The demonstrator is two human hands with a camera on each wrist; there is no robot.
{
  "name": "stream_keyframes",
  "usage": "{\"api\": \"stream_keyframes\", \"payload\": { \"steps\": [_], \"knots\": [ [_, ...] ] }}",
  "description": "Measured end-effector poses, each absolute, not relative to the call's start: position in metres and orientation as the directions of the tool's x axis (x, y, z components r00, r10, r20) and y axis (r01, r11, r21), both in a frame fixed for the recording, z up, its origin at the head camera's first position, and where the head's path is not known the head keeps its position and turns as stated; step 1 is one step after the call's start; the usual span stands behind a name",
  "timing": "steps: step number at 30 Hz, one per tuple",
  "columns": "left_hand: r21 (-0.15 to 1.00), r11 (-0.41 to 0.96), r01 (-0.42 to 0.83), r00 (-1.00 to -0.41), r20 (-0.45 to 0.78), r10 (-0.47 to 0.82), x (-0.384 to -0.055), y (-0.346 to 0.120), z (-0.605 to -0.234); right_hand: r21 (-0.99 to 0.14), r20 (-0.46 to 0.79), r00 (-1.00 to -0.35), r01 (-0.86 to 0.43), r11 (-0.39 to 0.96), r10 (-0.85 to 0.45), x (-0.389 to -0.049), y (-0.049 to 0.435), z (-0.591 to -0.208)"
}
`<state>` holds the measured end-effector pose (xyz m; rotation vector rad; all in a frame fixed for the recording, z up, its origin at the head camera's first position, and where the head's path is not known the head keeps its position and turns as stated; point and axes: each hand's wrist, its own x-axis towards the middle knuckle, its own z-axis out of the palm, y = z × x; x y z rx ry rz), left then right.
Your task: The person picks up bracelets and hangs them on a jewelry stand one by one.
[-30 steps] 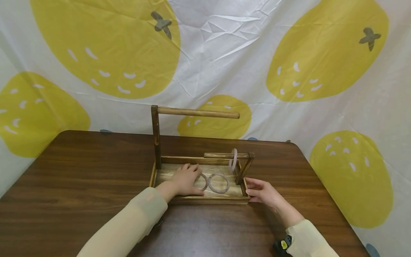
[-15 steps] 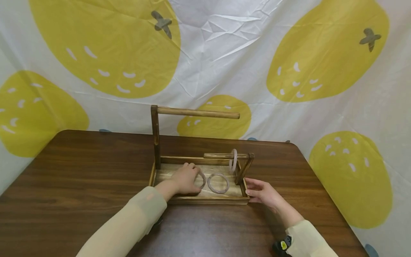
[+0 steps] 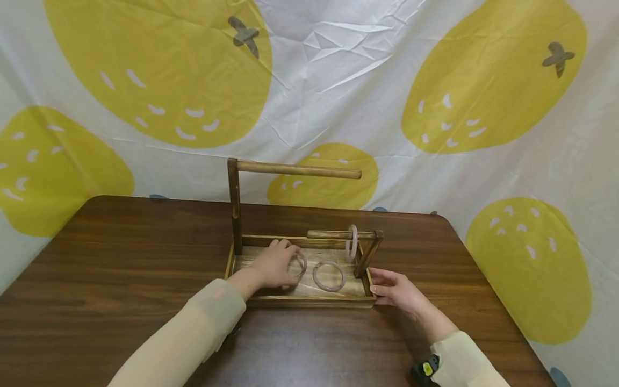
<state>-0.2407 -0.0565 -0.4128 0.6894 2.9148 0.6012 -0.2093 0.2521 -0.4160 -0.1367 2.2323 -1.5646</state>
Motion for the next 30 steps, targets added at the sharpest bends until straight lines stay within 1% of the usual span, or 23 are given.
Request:
{"api": "stream_keyframes", "payload": {
  "steps": [7,13,23,30],
  "knots": [
    [0.385,0.818,0.428,-0.894,0.046,0.447,-0.241,-0.058,-0.41,-0.918,-0.27,-0.913,0.148,0.368,-0.306,-0.21,0.253,-0.417],
    [0.408,0.815,0.411,-0.9,0.038,0.435,-0.24,-0.061,-0.407,-0.917,-0.268,-0.913,0.145,0.371,-0.308,-0.21,0.253,-0.418],
    [0.441,0.792,0.422,-0.899,0.089,0.429,-0.242,-0.064,-0.405,-0.919,-0.267,-0.914,0.147,0.365,-0.305,-0.21,0.252,-0.417],
    [0.479,0.78,0.403,-0.905,0.085,0.416,-0.241,-0.065,-0.4,-0.923,-0.264,-0.914,0.146,0.356,-0.309,-0.21,0.253,-0.417]
  ]
}}
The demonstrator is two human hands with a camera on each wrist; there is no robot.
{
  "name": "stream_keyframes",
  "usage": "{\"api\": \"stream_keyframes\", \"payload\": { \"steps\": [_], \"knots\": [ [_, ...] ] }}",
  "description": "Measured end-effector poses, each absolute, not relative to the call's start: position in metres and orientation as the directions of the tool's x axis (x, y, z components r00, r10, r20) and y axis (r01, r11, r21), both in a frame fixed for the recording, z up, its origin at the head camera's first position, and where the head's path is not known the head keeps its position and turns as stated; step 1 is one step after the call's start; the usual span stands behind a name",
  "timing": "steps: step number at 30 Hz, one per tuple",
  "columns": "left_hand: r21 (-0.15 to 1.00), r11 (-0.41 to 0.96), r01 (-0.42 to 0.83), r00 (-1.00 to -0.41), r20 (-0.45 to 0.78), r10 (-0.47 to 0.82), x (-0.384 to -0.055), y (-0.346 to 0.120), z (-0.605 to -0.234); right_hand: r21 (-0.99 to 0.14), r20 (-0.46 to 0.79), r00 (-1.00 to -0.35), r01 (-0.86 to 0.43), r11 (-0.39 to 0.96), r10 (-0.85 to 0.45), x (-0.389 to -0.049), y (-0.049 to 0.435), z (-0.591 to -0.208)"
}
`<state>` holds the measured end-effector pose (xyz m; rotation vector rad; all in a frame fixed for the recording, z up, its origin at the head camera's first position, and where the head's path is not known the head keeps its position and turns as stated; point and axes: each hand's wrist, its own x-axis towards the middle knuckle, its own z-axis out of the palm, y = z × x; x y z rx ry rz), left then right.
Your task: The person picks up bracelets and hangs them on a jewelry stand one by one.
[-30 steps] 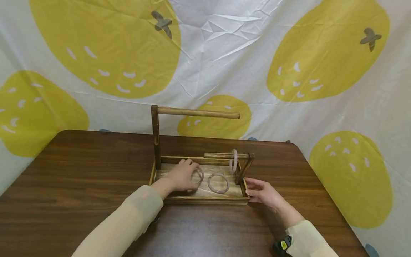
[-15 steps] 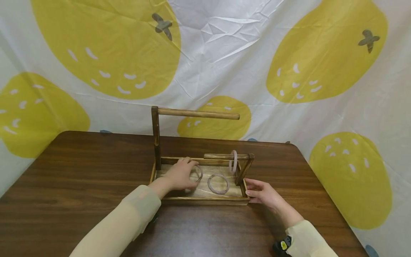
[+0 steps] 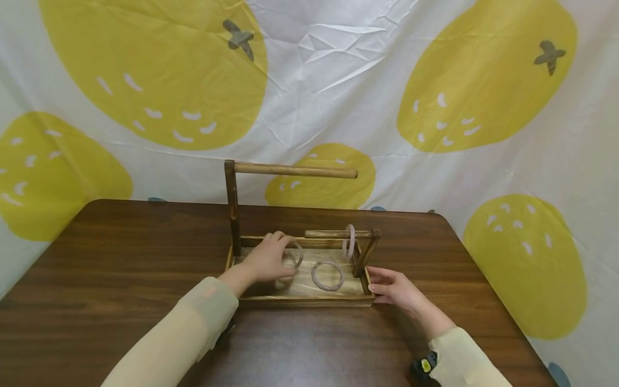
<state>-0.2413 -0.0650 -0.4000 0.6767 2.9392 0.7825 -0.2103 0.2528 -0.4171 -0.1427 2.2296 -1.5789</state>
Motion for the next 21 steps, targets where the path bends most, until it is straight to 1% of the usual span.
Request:
{"api": "stream_keyframes", "payload": {
  "steps": [11,21],
  "knots": [
    [0.553,0.749,0.364,-0.922,0.102,0.373,-0.2408,-0.0684,-0.3942,-0.919,-0.271,-0.917,0.156,0.362,-0.294,-0.2107,0.2523,-0.4168],
    [0.57,0.737,0.362,-0.924,0.118,0.363,-0.2419,-0.0668,-0.3967,-0.914,-0.277,-0.918,0.161,0.371,-0.285,-0.2102,0.2516,-0.4166]
  ]
}}
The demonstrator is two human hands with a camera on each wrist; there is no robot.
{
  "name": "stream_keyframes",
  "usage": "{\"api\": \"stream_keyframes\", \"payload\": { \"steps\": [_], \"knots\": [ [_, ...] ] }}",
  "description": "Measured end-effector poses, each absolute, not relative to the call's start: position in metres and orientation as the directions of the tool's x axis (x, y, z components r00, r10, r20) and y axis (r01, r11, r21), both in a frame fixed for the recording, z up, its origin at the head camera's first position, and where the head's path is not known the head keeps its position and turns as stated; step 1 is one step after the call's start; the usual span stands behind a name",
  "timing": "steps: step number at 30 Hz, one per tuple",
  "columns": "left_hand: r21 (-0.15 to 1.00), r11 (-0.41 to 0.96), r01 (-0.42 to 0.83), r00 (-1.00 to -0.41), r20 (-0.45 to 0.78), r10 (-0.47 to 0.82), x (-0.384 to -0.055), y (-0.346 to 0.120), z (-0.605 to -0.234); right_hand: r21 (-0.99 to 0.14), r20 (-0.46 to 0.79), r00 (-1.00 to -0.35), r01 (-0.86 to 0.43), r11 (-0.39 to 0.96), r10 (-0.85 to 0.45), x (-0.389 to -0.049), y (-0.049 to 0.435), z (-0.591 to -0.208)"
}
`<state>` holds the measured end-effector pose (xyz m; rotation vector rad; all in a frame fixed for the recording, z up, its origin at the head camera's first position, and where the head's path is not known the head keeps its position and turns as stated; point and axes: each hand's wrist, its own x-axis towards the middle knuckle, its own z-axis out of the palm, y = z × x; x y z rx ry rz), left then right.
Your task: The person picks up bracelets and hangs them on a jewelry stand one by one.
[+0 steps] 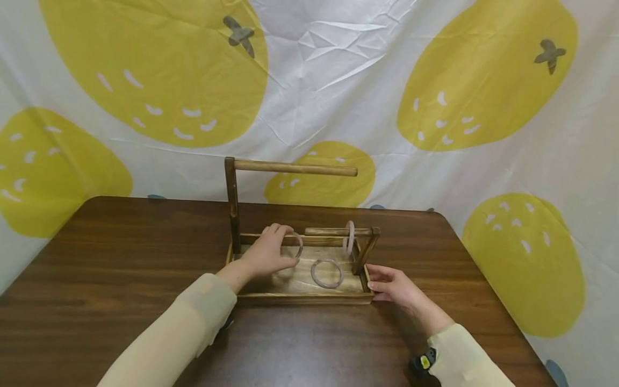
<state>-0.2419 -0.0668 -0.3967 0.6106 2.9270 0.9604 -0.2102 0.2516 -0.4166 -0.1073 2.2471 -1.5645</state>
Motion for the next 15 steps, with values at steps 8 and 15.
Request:
{"api": "stream_keyframes", "payload": {
  "steps": [8,15],
  "knots": [
    [0.57,0.73,0.378,-0.921,0.149,0.36,-0.2449,-0.0701,-0.3962,-0.917,-0.275,-0.916,0.159,0.365,-0.292,-0.2116,0.2522,-0.4165],
    [0.575,0.72,0.387,-0.918,0.169,0.359,-0.243,-0.0731,-0.3923,-0.916,-0.276,-0.917,0.16,0.367,-0.29,-0.2112,0.2526,-0.4168]
  ]
}}
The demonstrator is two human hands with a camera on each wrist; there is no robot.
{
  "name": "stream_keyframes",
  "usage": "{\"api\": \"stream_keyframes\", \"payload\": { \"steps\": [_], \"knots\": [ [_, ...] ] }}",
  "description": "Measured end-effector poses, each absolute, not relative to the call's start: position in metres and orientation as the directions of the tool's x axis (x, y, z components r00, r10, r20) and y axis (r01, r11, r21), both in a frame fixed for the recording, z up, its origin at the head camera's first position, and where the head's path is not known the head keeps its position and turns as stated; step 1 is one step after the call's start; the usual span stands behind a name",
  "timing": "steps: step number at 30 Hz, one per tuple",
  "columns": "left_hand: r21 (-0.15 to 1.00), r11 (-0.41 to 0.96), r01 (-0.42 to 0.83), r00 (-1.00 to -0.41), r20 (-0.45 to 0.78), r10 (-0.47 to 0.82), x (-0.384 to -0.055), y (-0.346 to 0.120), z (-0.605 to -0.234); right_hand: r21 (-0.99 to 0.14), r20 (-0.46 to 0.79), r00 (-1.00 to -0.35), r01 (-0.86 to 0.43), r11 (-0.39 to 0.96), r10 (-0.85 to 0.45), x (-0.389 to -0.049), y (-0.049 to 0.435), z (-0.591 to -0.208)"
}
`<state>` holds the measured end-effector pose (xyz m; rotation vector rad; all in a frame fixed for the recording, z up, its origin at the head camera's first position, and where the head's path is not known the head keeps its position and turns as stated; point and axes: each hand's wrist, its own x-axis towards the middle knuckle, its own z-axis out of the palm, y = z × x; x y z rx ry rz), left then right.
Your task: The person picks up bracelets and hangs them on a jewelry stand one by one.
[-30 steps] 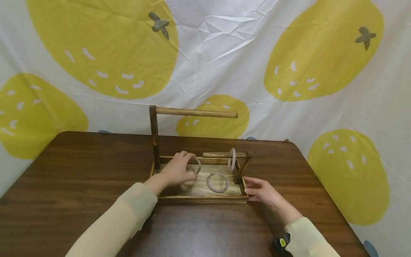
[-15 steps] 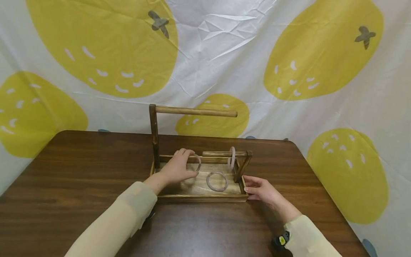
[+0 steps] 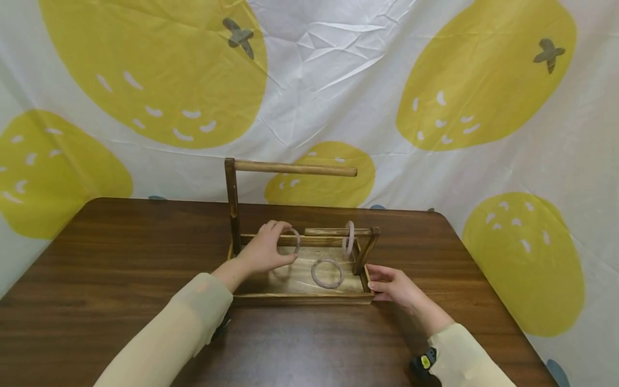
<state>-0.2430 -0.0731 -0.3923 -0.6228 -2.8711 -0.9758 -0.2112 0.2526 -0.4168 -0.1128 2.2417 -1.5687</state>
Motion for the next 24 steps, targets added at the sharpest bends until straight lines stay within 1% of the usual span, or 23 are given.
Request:
{"api": "stream_keyframes", "payload": {
  "steps": [16,24],
  "knots": [
    [0.603,0.69,0.401,-0.913,0.199,0.357,-0.2419,-0.0782,-0.387,-0.914,-0.278,-0.915,0.158,0.374,-0.292,-0.2111,0.2514,-0.4161],
    [0.604,0.674,0.424,-0.904,0.238,0.355,-0.2396,-0.0793,-0.3832,-0.914,-0.277,-0.913,0.156,0.374,-0.299,-0.2099,0.2511,-0.4151]
  ]
}}
